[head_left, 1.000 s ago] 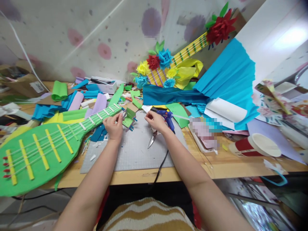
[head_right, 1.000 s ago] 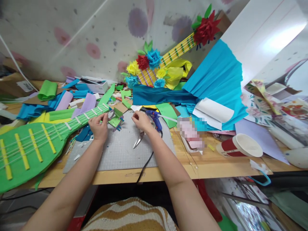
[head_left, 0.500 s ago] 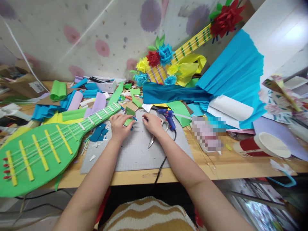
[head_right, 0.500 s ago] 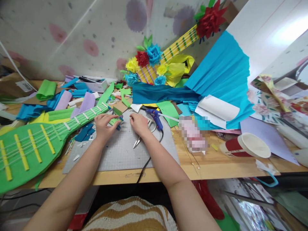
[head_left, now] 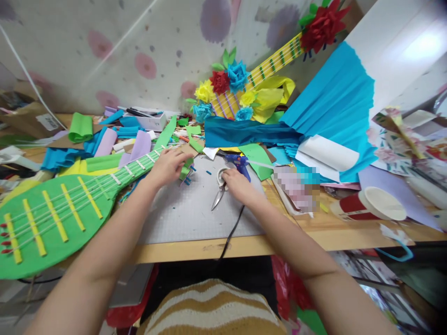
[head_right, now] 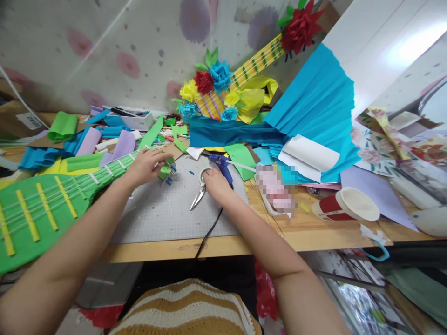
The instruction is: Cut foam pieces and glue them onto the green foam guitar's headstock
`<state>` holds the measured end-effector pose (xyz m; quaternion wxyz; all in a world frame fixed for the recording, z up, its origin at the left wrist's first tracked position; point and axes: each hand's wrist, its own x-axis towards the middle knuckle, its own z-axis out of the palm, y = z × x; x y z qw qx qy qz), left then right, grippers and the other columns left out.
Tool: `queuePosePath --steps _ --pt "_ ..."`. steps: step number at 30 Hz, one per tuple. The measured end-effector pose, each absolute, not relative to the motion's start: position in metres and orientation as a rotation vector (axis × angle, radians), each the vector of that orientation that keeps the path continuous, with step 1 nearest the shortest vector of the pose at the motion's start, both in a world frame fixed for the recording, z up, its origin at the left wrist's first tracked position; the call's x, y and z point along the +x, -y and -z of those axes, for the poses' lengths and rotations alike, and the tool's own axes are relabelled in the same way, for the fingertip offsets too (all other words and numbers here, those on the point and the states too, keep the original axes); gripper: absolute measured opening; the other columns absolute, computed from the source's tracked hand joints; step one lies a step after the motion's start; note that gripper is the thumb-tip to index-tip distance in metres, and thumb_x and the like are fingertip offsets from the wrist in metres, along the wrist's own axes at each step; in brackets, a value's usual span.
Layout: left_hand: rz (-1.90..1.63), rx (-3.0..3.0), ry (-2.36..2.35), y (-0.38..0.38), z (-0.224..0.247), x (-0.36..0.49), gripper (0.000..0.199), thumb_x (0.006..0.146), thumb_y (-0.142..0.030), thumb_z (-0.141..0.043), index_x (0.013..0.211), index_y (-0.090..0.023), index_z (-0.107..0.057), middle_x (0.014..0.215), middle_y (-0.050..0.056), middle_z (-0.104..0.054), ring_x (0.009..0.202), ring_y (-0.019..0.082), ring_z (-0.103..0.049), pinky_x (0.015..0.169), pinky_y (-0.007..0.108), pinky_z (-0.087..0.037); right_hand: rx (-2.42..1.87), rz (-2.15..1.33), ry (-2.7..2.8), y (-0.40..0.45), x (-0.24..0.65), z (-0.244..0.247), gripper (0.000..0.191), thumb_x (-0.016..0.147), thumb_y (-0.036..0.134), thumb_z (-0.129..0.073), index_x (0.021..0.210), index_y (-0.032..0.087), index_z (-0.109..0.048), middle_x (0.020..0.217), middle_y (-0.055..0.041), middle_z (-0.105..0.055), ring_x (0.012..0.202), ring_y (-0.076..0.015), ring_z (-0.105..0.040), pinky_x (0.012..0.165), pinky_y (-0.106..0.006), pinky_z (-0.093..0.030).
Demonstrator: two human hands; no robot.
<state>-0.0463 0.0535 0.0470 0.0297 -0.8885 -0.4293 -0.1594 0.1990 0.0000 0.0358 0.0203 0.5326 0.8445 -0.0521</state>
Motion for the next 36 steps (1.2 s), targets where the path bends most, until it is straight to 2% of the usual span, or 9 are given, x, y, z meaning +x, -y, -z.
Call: queuePosePath --steps 5,10,15,19,22,25,28,32,36 --pt "0.092 -2.879 0.976 -0.060 -0.064 -0.036 0.042 0.075 -0.012 -0.040 0.110 -0.026 -0.057 0.097 0.006 -0.061 0.096 0.021 -0.053 0.088 0.038 -0.030 1.456 -0.090 -2.656 -0.003 0.196 -0.020 0.023 0.085 0.010 -0.037 0.095 0.007 -0.057 0.098 -0.0158 -0.058 0.095 -0.0235 -0.047 0.085 -0.032 -0.034" --pt "-0.034 -2.813 1.049 -0.061 -0.070 -0.031 0.028 0.074 -0.017 -0.046 0.096 -0.021 -0.063 0.093 0.008 -0.062 0.094 0.022 -0.054 0.085 0.038 -0.033 1.398 -0.114 -2.662 -0.006 0.199 -0.020 0.021 0.085 0.011 -0.038 0.093 0.009 -0.057 0.097 -0.0156 -0.058 0.091 -0.0227 -0.048 0.082 -0.032 -0.035" --pt "0.206 -2.793 1.277 -0.061 -0.084 -0.038 0.026 0.076 -0.032 -0.051 0.095 -0.021 -0.064 0.091 0.007 -0.063 0.090 0.022 -0.055 0.079 0.035 -0.036 1.385 -0.012 -2.825 -0.006 0.213 -0.022 0.018 0.083 0.011 -0.041 0.092 0.012 -0.056 0.097 -0.0127 -0.056 0.091 -0.0205 -0.047 0.081 -0.031 -0.034" --pt "0.472 -2.744 1.698 -0.056 -0.095 -0.045 0.031 0.074 -0.041 -0.053 0.095 -0.022 -0.065 0.086 0.004 -0.064 0.078 0.019 -0.056 0.069 0.031 -0.040 1.590 0.301 -2.962 -0.005 0.221 -0.021 0.026 0.073 0.006 -0.044 0.097 0.015 -0.051 0.100 -0.0087 -0.055 0.093 -0.0175 -0.048 0.080 -0.028 -0.036" --pt "0.663 -2.657 1.991 -0.048 -0.092 -0.049 0.033 0.070 -0.043 -0.057 0.093 -0.022 -0.066 0.084 0.003 -0.064 0.071 0.017 -0.055 0.062 0.029 -0.041 1.817 0.644 -3.005 -0.003 0.215 -0.023 0.028 0.071 0.014 -0.046 0.099 0.017 -0.047 0.100 -0.0056 -0.055 0.091 -0.0156 -0.050 0.078 -0.027 -0.038" --pt "0.907 -2.616 2.007 -0.040 -0.081 -0.051 0.030 0.069 -0.039 -0.057 0.091 -0.021 -0.066 0.084 0.003 -0.064 0.072 0.016 -0.056 0.063 0.028 -0.043 2.044 0.828 -2.982 -0.003 0.199 -0.029 0.027 0.072 0.024 -0.047 0.098 0.018 -0.044 0.096 -0.0036 -0.056 0.085 -0.0148 -0.052 0.073 -0.025 -0.039" --pt "1.018 -2.698 1.915 -0.031 -0.072 -0.051 0.027 0.070 -0.037 -0.055 0.087 -0.020 -0.065 0.085 0.003 -0.064 0.075 0.016 -0.057 0.069 0.029 -0.046 2.142 0.735 -2.983 -0.008 0.183 -0.039 0.027 0.073 0.033 -0.047 0.096 0.019 -0.043 0.095 -0.0035 -0.057 0.083 -0.0154 -0.053 0.069 -0.025 -0.038" --pt "1.139 -2.741 1.847 -0.025 -0.066 -0.051 0.022 0.072 -0.034 -0.053 0.083 -0.018 -0.065 0.083 0.003 -0.064 0.080 0.017 -0.058 0.075 0.030 -0.046 2.181 0.539 -2.962 -0.018 0.171 -0.045 0.041 0.071 0.048 -0.050 0.100 0.019 -0.042 0.096 -0.0053 -0.056 0.085 -0.0177 -0.053 0.068 -0.026 -0.038" --pt "1.189 -2.776 1.839 -0.024 -0.063 -0.053 0.022 0.072 -0.034 -0.054 0.083 -0.018 -0.064 0.084 0.004 -0.065 0.081 0.017 -0.059 0.076 0.030 -0.046 2.173 0.445 -2.896 -0.025 0.168 -0.042 0.037 0.079 0.050 -0.041 0.099 0.019 -0.043 0.093 -0.0056 -0.058 0.085 -0.0188 -0.054 0.067 -0.027 -0.037"
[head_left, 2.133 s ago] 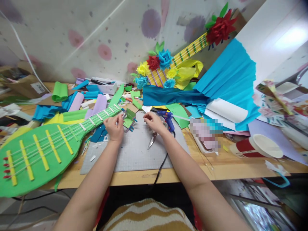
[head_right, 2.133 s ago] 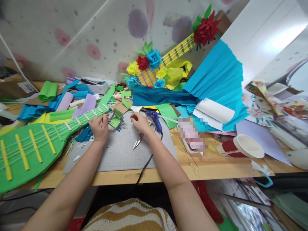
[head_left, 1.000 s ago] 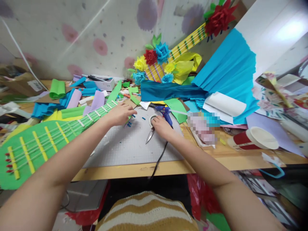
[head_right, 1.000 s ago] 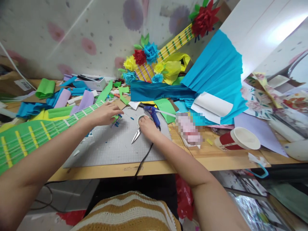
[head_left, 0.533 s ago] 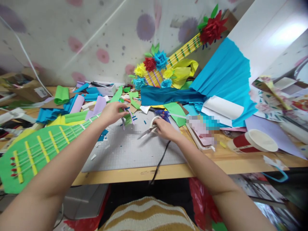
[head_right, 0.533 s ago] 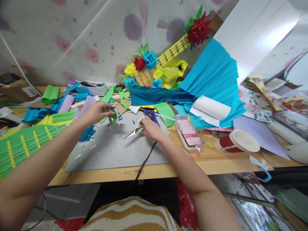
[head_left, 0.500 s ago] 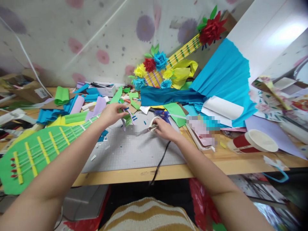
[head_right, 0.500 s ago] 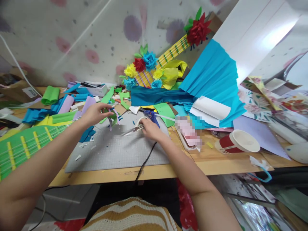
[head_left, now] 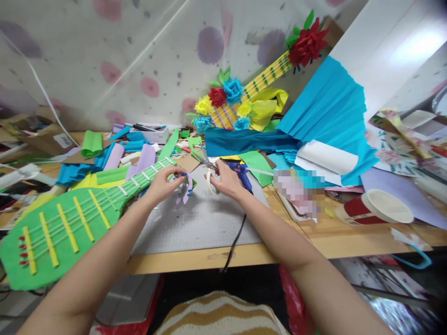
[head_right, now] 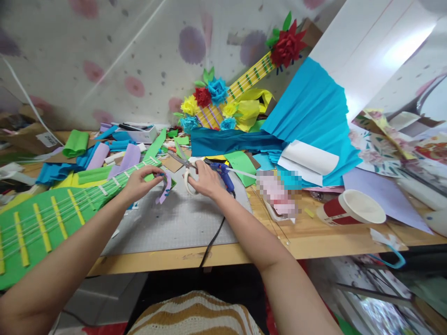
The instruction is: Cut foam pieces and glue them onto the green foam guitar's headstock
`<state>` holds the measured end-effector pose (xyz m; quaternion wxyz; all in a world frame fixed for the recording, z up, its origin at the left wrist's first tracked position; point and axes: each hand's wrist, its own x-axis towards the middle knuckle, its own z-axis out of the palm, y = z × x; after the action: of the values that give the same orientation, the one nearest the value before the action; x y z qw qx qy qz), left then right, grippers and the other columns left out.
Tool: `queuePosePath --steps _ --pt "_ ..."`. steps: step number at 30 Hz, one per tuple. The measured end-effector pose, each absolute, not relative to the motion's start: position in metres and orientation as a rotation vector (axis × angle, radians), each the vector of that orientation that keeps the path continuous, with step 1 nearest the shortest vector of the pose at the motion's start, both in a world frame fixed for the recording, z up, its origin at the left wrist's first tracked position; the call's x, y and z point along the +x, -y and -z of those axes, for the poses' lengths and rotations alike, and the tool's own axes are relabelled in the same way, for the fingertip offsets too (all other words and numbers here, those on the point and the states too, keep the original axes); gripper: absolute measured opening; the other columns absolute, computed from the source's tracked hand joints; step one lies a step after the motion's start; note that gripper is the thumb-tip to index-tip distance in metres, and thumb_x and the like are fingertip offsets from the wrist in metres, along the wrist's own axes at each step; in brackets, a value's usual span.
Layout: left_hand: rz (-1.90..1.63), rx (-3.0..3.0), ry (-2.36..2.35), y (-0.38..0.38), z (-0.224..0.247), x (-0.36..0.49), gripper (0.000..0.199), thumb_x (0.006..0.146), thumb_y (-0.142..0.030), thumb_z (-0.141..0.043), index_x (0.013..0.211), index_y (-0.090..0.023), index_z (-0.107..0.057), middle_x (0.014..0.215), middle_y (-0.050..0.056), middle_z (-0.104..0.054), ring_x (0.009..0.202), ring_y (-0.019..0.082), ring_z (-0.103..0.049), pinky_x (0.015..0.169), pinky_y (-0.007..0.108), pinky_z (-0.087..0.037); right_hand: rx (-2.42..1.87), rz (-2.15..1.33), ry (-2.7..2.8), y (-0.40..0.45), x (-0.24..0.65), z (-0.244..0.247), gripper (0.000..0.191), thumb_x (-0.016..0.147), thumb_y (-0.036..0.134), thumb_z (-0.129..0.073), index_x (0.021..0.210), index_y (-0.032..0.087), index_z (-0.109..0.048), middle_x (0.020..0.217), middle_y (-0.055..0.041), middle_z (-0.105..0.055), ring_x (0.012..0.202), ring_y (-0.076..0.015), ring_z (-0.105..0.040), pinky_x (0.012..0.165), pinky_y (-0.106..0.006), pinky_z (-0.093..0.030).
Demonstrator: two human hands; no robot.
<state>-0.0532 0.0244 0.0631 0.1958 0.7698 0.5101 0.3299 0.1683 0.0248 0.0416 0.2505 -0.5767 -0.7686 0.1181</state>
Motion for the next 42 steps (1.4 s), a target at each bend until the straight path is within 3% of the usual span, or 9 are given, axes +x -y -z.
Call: queuePosePath --steps 6,12,17,22,27,33,38,42 --pt "-0.783 2.555 -1.527 -0.027 -0.067 -0.056 0.019 0.076 -0.026 -0.048 0.084 -0.021 -0.065 0.090 0.004 -0.066 0.087 0.020 -0.057 0.081 0.036 -0.040 -1.786 -0.199 2.161 -0.023 0.170 -0.039 0.032 0.085 0.045 -0.035 0.097 0.018 -0.049 0.092 -0.0075 -0.063 0.087 -0.0193 -0.057 0.068 -0.026 -0.037" --pt "-0.484 2.900 -1.567 -0.041 -0.075 -0.049 0.040 0.077 -0.012 -0.039 0.112 -0.021 -0.055 0.090 0.008 -0.065 0.090 0.023 -0.055 0.082 0.038 -0.036 -2.063 -0.083 2.210 -0.019 0.180 -0.030 0.037 0.081 0.041 -0.044 0.107 0.014 -0.046 0.091 -0.0123 -0.065 0.084 -0.0243 -0.061 0.068 -0.030 -0.042" --pt "-0.172 2.979 -1.432 -0.057 -0.071 -0.035 0.040 0.073 -0.009 -0.041 0.107 -0.022 -0.059 0.084 0.010 -0.062 0.087 0.023 -0.056 0.078 0.035 -0.039 -2.161 -0.098 2.217 -0.025 0.180 -0.024 0.039 0.080 0.035 -0.046 0.110 0.010 -0.043 0.099 -0.0176 -0.062 0.089 -0.0251 -0.061 0.070 -0.031 -0.045" --pt "-0.288 2.891 -1.315 -0.062 -0.057 -0.027 0.048 0.070 -0.008 -0.042 0.113 -0.024 -0.056 0.096 0.008 -0.064 0.098 0.022 -0.055 0.084 0.034 -0.040 -2.181 -0.149 2.253 -0.038 0.173 -0.031 0.040 0.079 0.033 -0.050 0.111 0.009 -0.045 0.101 -0.0190 -0.061 0.091 -0.0261 -0.061 0.073 -0.034 -0.046" --pt "-0.513 2.657 -1.413 -0.049 -0.041 -0.031 0.057 0.064 -0.007 -0.041 0.119 -0.019 -0.050 0.098 0.006 -0.065 0.088 0.019 -0.059 0.079 0.032 -0.044 -2.175 -0.255 2.350 -0.044 0.163 -0.044 0.030 0.078 0.016 -0.045 0.106 0.007 -0.053 0.102 -0.0195 -0.062 0.094 -0.0262 -0.060 0.075 -0.034 -0.047" --pt "-1.003 2.342 -1.669 -0.028 -0.030 -0.028 0.033 0.074 -0.017 -0.043 0.105 -0.017 -0.056 0.098 0.007 -0.066 0.089 0.020 -0.059 0.083 0.035 -0.042 -1.961 -0.094 2.372 -0.039 0.143 -0.045 0.029 0.080 0.009 -0.038 0.104 0.007 -0.053 0.106 -0.0195 -0.059 0.098 -0.0238 -0.057 0.078 -0.031 -0.045" --pt "-0.799 2.416 -1.644 -0.020 -0.030 -0.021 0.044 0.070 -0.038 -0.058 0.109 -0.019 -0.053 0.102 0.008 -0.064 0.093 0.024 -0.058 0.082 0.038 -0.039 -1.983 -0.206 2.392 -0.042 0.132 -0.036 0.033 0.082 0.013 -0.038 0.113 0.005 -0.047 0.107 -0.0212 -0.058 0.093 -0.0238 -0.060 0.077 -0.032 -0.046" --pt "-0.602 2.637 -1.631 -0.021 -0.038 -0.017 0.034 0.069 -0.034 -0.060 0.100 -0.019 -0.057 0.101 0.009 -0.064 0.099 0.028 -0.054 0.088 0.042 -0.033 -2.010 -0.229 2.430 -0.049 0.126 -0.036 0.035 0.082 0.010 -0.038 0.114 0.006 -0.049 0.109 -0.0226 -0.059 0.099 -0.0232 -0.058 0.080 -0.031 -0.044"
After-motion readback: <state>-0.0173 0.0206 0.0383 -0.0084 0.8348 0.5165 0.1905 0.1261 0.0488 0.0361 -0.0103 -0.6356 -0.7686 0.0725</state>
